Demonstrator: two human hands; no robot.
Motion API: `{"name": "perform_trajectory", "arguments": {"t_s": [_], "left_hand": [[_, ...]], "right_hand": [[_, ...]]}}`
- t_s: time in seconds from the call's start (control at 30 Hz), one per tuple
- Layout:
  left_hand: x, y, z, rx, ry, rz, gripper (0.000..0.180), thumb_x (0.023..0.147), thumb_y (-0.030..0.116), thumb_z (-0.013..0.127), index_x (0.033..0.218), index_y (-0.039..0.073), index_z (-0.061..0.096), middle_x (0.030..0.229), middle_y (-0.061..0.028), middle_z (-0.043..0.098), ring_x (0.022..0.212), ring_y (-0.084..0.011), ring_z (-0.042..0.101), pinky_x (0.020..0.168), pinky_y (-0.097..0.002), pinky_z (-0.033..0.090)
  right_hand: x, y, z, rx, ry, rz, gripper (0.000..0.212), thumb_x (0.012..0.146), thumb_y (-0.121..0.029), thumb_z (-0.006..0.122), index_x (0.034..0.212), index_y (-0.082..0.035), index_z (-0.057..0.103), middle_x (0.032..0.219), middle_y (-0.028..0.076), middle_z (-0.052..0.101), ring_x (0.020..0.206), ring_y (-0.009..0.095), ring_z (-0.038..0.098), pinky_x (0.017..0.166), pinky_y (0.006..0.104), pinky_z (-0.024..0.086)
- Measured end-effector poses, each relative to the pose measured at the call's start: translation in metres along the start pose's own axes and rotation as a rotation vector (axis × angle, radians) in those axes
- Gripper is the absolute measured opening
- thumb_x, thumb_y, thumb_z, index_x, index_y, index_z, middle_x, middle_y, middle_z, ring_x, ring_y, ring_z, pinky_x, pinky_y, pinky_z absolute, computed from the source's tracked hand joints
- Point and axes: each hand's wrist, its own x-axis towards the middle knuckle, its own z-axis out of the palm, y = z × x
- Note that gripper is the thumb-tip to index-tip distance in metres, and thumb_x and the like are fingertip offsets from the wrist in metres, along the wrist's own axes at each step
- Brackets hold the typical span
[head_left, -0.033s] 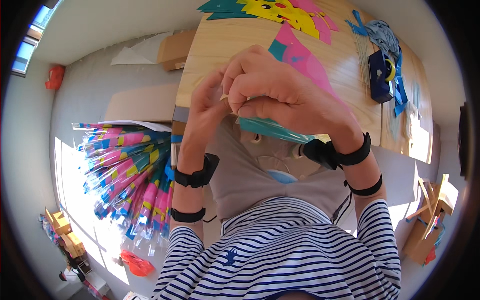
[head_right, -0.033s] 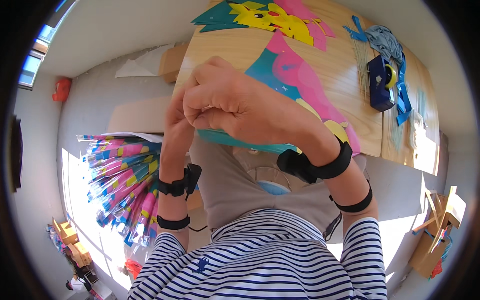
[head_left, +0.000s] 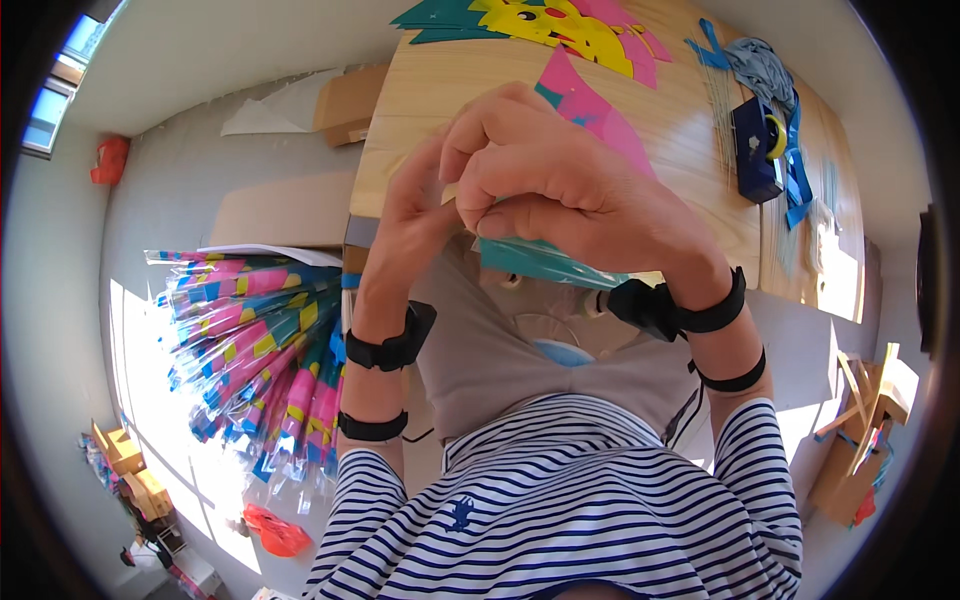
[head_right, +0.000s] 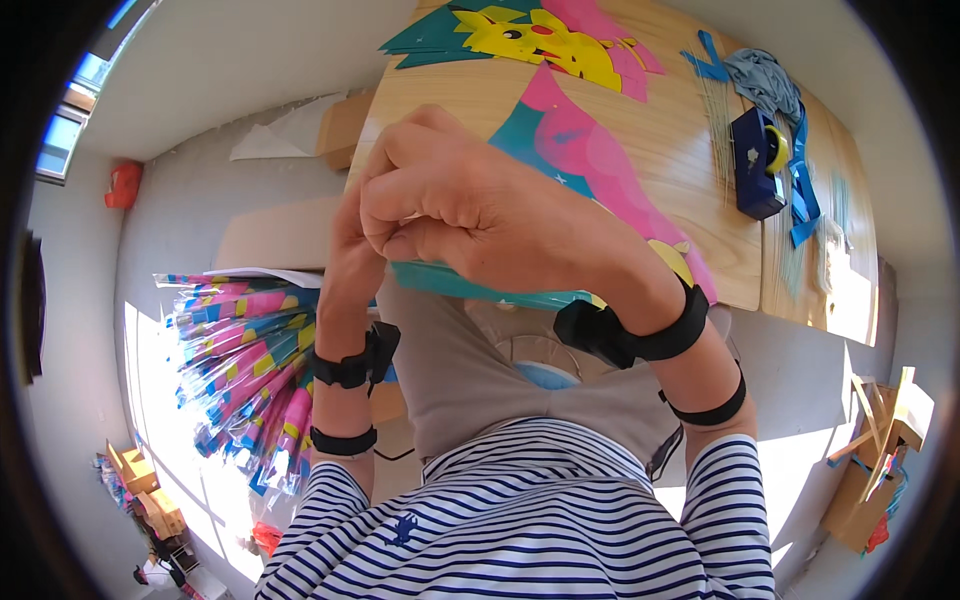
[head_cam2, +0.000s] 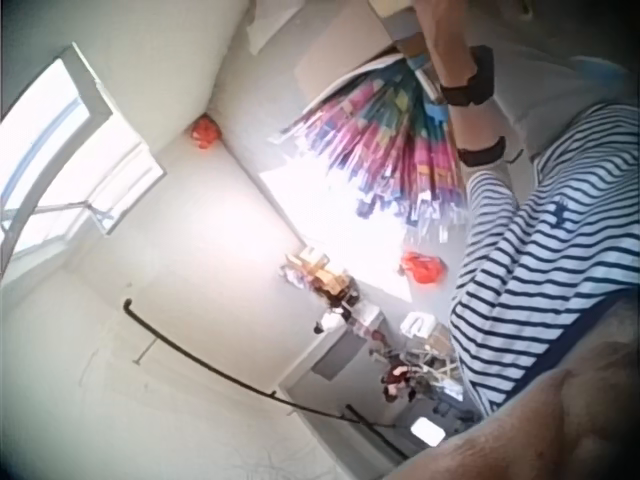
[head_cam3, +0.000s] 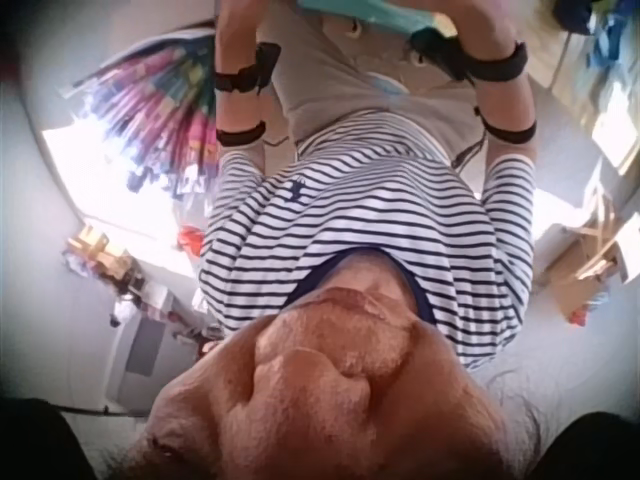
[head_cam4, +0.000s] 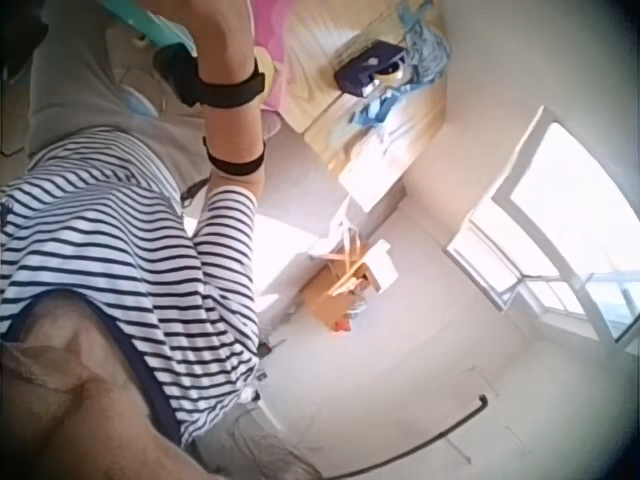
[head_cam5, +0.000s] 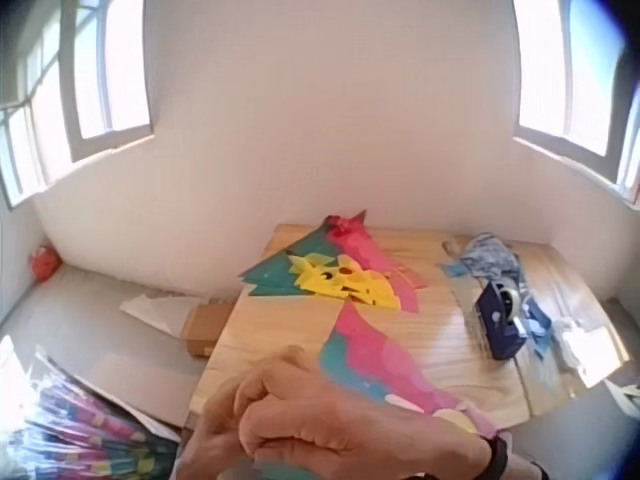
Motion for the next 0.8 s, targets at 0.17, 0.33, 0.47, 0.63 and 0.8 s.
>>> {"name": "perform_trajectory", "arguments": {"t_s": [0.17,0.33,0.47,0.63,0.8], "left_hand": [[0.029,0.026,0.032,0.180,-0.170,0.129,0.063,0.079,0.009,0.078,0.136,0.003,0.053,0.136,-0.0080,0.056,0.128,-0.0218,0.050,0.109,-0.0355,0.037],[0.043,0.043,0.064,0.298,-0.407,-0.004,0.038,0.085,0.008,0.074,0.121,0.002,0.065,0.111,-0.0039,0.068,0.103,-0.0150,0.061,0.093,-0.0301,0.047],[0.046,0.048,0.098,0.209,-0.384,-0.087,0.020,0.092,0.007,0.066,0.111,0.001,0.069,0.093,-0.0006,0.069,0.085,-0.0089,0.062,0.078,-0.0247,0.050],[0.063,0.057,0.126,0.401,-0.184,0.252,0.015,0.093,0.008,0.062,0.103,-0.001,0.069,0.079,-0.0018,0.067,0.070,-0.0079,0.058,0.064,-0.0265,0.048],[0.072,0.089,0.150,0.908,-0.084,0.345,0.014,0.090,0.009,0.062,0.096,-0.002,0.069,0.068,-0.0050,0.063,0.062,-0.0066,0.053,0.056,-0.0279,0.044]], "right_hand": [[-0.021,-0.036,-0.041,0.042,0.050,-0.075,0.005,0.082,-0.002,0.066,0.086,-0.004,0.064,0.112,0.014,0.059,0.111,0.027,0.054,0.092,0.0384,0.042],[-0.052,-0.063,-0.075,0.126,0.102,-0.115,0.006,0.081,-0.002,0.066,0.086,-0.004,0.065,0.106,0.016,0.061,0.110,0.030,0.057,0.104,0.0409,0.039],[-0.077,-0.078,-0.090,0.104,0.447,0.055,0.008,0.085,-0.003,0.069,0.092,-0.002,0.068,0.088,0.005,0.065,0.095,0.020,0.062,0.090,0.0304,0.048],[-0.116,-0.103,-0.091,-0.868,0.924,-0.098,0.020,0.077,-0.005,0.072,0.097,-0.005,0.070,0.079,0.007,0.064,0.079,0.023,0.061,0.069,0.0316,0.049],[-0.123,-0.104,-0.022,-0.849,0.575,0.083,0.035,0.078,-0.015,0.074,0.111,-0.007,0.062,0.078,0.008,0.053,0.065,0.026,0.058,0.053,0.0372,0.045]]}}
